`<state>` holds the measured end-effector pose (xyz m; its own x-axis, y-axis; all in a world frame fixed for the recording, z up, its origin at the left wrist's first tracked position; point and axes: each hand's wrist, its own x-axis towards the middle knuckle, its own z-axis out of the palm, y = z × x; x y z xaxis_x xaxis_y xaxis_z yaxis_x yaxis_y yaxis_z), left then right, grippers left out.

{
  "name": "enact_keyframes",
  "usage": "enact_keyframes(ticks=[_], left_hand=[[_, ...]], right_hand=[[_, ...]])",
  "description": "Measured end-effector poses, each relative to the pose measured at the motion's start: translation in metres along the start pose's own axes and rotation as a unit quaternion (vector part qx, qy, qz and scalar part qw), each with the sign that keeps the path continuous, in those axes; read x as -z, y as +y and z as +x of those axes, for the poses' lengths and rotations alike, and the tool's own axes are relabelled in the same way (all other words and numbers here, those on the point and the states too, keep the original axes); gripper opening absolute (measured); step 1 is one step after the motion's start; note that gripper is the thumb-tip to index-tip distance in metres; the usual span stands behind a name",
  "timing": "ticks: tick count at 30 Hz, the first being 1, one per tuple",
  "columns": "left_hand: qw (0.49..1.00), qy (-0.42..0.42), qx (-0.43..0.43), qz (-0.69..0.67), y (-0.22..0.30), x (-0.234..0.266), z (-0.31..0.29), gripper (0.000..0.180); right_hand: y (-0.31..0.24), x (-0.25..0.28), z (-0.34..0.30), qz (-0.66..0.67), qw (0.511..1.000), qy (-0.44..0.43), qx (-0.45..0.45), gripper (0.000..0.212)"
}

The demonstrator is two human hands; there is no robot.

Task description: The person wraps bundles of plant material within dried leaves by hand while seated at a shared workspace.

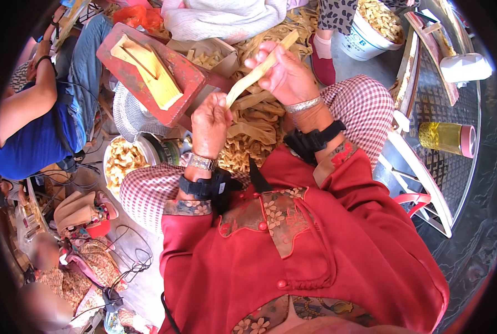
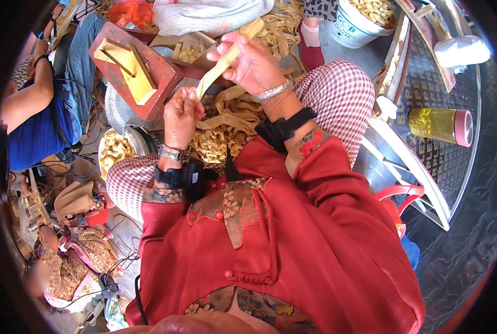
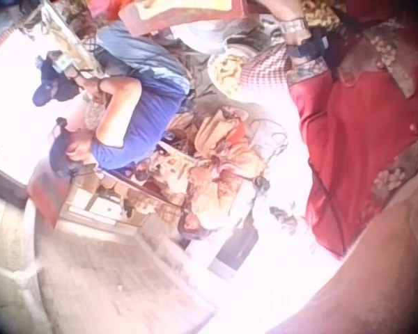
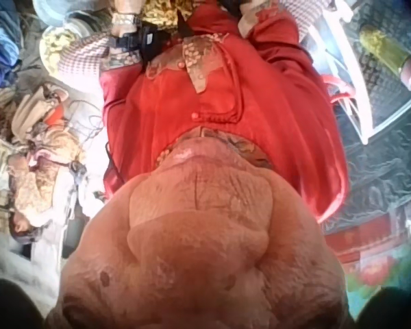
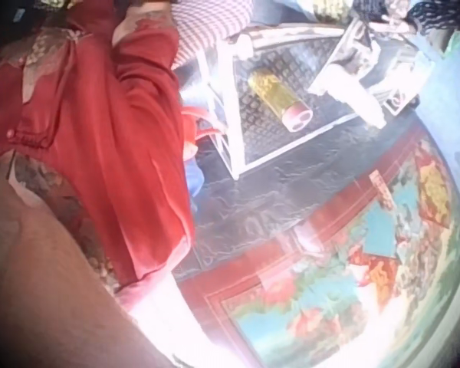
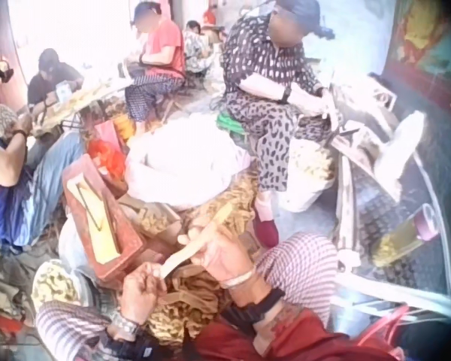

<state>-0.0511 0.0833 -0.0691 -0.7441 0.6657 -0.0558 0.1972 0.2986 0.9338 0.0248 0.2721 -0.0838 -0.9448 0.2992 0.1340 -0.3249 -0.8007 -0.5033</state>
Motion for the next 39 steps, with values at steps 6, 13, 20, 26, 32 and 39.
enact_keyframes(ticks=[6,13,20,26,32,39], left_hand=[[0.968,0.155,-0.136,0.145,0.001,-0.017,-0.027,0.019],[0.853,-0.166,0.127,-0.478,-0.021,0.011,-0.018,0.044],[0.855,0.02,0.229,-0.465,0.019,0.041,-0.037,0.024],[0.968,-0.024,0.098,-0.229,0.051,0.037,-0.059,0.012],[0.998,-0.01,-0.024,0.055,0.074,0.041,-0.068,0.006],[0.889,0.046,-0.303,0.341,0.079,0.036,-0.073,0.019]], right_hand=[[0.018,-0.019,-0.002,-0.074,0.994,0.059,0.051,0.028],[0.049,-0.071,-0.039,-0.293,0.946,-0.139,-0.022,0.029],[0.067,-0.084,-0.058,-0.127,0.965,-0.14,-0.183,0.028],[0.069,-0.072,-0.044,-0.253,0.959,0.068,0.108,0.033],[0.057,-0.081,-0.048,-0.22,0.962,-0.01,-0.16,0.036],[0.048,-0.067,-0.041,-0.363,0.902,-0.199,-0.126,0.04]])
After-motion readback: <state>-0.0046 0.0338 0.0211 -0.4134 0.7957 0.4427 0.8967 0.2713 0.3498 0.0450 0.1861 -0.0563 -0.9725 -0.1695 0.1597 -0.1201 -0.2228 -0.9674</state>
